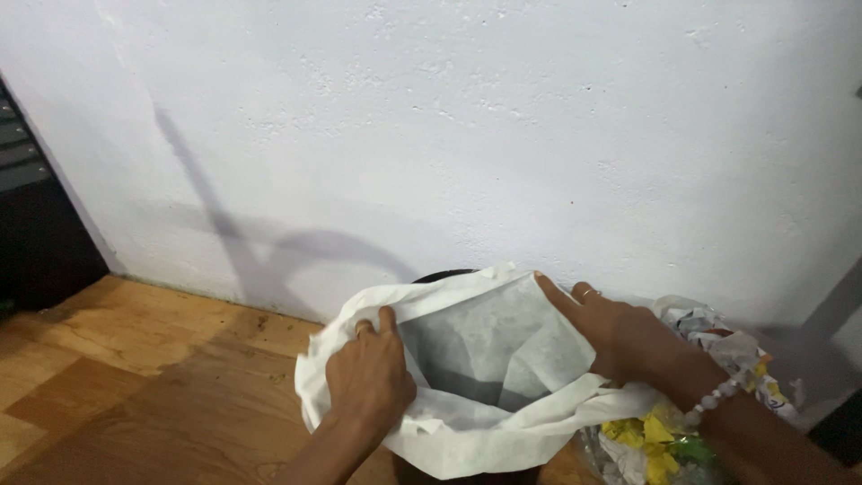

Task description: The person removes crumpled yellow and white paper and plastic bags from a black trash can, placing them into a larger plastic bag. After emptying the can, the person lines it with a new white cloth bag.

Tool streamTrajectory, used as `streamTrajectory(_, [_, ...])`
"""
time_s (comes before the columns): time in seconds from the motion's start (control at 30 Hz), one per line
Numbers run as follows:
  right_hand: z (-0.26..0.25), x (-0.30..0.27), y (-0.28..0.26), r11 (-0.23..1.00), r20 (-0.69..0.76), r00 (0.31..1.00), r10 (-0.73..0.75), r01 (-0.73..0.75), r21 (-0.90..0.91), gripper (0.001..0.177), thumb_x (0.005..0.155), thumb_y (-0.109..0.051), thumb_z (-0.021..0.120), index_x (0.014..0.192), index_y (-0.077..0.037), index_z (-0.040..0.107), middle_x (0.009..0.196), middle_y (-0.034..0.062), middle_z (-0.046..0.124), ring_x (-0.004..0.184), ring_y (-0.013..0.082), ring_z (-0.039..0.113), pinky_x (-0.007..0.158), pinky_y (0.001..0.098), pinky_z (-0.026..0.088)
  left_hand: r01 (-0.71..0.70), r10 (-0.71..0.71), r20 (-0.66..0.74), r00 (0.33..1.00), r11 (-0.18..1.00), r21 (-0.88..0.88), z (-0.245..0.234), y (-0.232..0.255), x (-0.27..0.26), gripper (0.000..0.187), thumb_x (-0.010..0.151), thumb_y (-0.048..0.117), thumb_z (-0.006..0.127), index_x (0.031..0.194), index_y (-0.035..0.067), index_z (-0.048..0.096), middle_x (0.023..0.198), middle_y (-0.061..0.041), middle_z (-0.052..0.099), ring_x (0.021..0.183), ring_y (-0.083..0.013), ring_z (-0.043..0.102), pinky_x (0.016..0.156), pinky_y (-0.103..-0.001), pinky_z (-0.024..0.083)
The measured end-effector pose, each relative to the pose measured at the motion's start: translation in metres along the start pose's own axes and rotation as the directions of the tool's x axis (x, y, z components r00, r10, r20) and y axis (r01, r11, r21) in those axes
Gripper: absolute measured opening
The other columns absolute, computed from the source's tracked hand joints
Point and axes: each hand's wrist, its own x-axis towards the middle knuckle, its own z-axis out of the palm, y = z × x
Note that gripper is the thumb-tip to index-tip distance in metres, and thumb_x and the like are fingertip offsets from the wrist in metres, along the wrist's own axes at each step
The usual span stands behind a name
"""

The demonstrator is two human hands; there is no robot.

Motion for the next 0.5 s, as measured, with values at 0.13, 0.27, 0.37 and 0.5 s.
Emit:
streamTrajectory(0.13, [-0.012,-0.003,0.001,0.995,0.027,0.995,0.098,-0.097,-0.029,0.135,0.073,-0.005,0.086,0.160,-0.036,-0.013,0.155,0.0154,0.036,0.114,0.0266,0.068,0.092,0.0369,0.063,-0.128,0.123,-0.187,0.975,0.992,-0.017,-0.012,-0.003,0.003,0.070,0.076,0.027,0.080,0.135,0.006,0.050,0.135,-0.031,0.055,0.072,-0.0373,0.073,0.052,-0.044,0.058])
streamTrajectory(0.27, [-0.022,-0.006,-0.001,0.977,0.043,0.977,0.211,-0.211,0.009,0.126,0.079,-0.007,0.084,0.163,-0.041,-0.004,0.144,0.0115,0.049,0.108,0.0220,0.070,0.088,0.0342,0.064,-0.136,0.125,-0.175,0.977,0.990,-0.048,-0.016,-0.004,0.003,0.070,0.086,0.037,0.072,0.145,0.009,0.046,0.120,-0.025,0.064,0.065,-0.0348,0.072,0.048,-0.044,0.056])
streamTrajectory(0.37, [-0.025,-0.003,0.000,0.968,-0.011,0.968,0.249,-0.249,0.003,0.115,0.082,-0.004,0.076,0.163,-0.042,0.003,0.146,0.0101,0.048,0.108,0.0204,0.070,0.086,0.0348,0.064,-0.123,0.096,-0.176,0.980,0.981,-0.150,-0.014,-0.007,0.008,0.063,0.091,0.042,0.066,0.145,0.014,0.049,0.099,-0.019,0.071,0.062,-0.0316,0.072,0.050,-0.045,0.055])
streamTrajectory(0.5, [-0.014,0.010,0.006,0.966,-0.070,0.964,0.258,-0.257,0.029,0.106,0.084,-0.002,0.064,0.165,-0.039,0.007,0.152,0.0182,0.039,0.111,0.0241,0.070,0.088,0.0362,0.063,-0.103,0.020,-0.191,0.981,0.893,-0.438,-0.009,-0.017,0.024,0.047,0.094,0.045,0.061,0.135,0.020,0.060,0.078,-0.012,0.075,0.066,-0.0255,0.071,0.062,-0.044,0.055])
